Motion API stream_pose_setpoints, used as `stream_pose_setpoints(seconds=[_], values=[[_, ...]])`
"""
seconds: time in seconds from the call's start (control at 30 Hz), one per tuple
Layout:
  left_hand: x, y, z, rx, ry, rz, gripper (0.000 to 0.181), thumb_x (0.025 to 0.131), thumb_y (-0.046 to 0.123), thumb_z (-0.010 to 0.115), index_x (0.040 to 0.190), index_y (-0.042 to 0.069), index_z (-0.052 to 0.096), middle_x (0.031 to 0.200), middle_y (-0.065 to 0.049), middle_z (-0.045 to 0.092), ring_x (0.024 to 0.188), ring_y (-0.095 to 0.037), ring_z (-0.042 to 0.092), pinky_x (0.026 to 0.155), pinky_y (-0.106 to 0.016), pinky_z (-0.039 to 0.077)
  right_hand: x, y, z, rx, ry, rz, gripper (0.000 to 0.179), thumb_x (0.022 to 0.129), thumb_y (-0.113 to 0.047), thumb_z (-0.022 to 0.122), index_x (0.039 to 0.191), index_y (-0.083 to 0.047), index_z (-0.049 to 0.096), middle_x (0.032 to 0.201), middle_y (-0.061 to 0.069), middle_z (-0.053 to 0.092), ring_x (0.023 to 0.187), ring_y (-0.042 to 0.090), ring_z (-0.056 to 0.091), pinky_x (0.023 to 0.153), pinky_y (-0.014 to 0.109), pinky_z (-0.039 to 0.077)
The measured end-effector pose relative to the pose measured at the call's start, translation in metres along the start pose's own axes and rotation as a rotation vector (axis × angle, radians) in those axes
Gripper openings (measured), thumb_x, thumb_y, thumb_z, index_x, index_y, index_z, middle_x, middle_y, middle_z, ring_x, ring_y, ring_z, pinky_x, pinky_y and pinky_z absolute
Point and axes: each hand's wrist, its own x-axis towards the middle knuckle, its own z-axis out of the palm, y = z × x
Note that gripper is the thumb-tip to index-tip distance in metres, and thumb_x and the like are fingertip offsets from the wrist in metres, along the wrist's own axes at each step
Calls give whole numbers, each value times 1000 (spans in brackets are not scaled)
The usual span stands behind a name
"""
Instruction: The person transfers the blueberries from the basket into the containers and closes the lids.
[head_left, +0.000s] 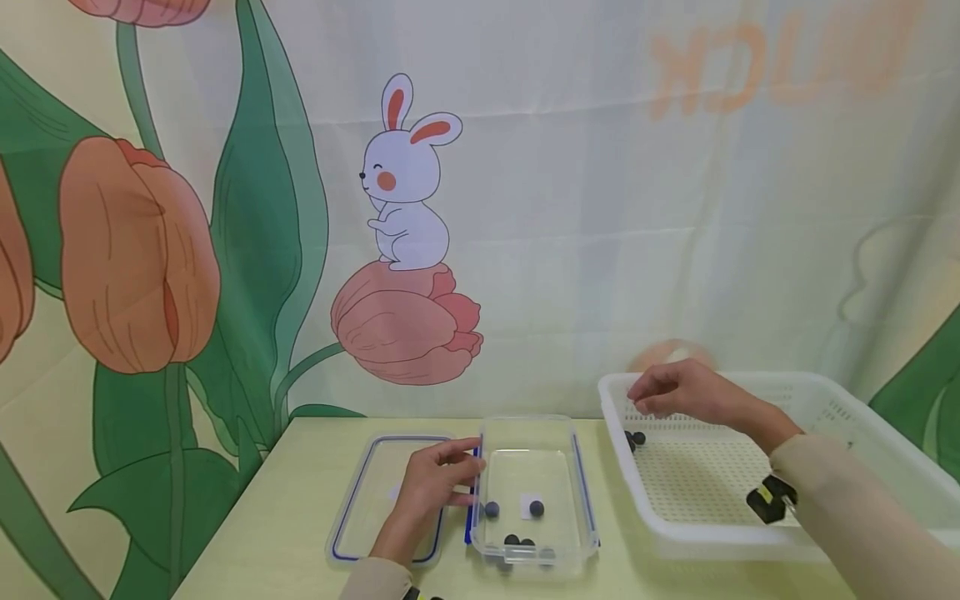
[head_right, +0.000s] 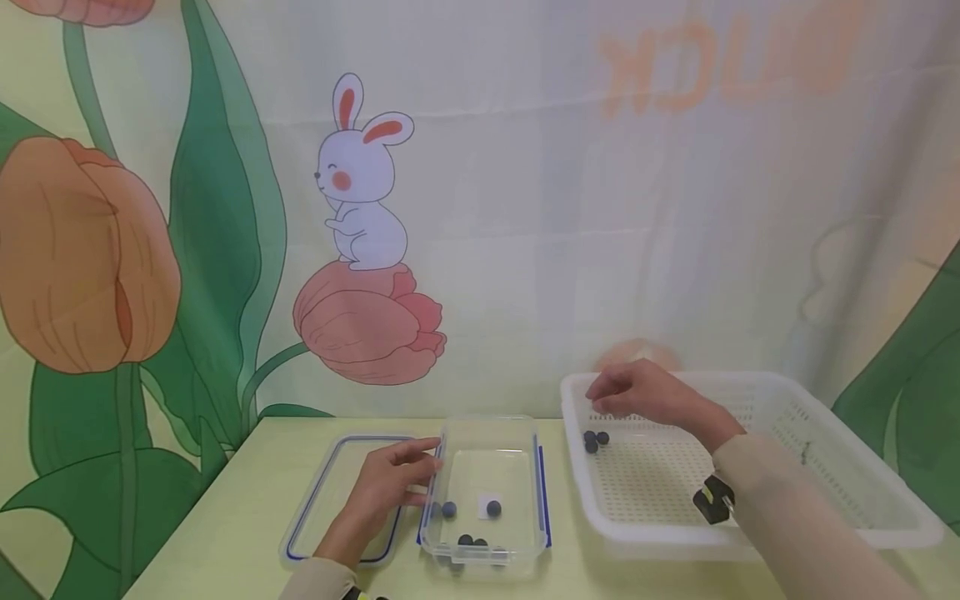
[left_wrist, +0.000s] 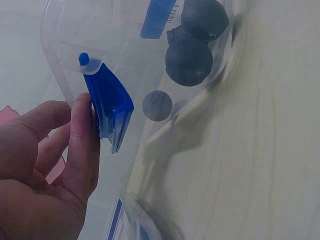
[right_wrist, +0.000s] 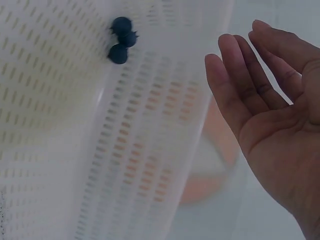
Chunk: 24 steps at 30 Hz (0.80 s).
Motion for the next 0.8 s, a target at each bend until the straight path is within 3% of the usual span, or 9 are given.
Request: stream_pose_setpoints(seconds=[0.33,0.8], values=[[0,1,0,6,10,-3,36,96,12,81,132,12,76,107,-10,67,88,-21,72,68,-31,65,11,33,5,54,-36,70,25,102,-6,70,121,10,70,112,18,75,99,26,71,85,46,64],[-1,1,1,7,6,-3,37,96,13,81,133,11,76,106,-10,67,87,-20,71,68,-31,65,17,68,21,-95,-132,118,24,98,-2,71,120,7,73,104,14,75,86,24,66,73,46,61]])
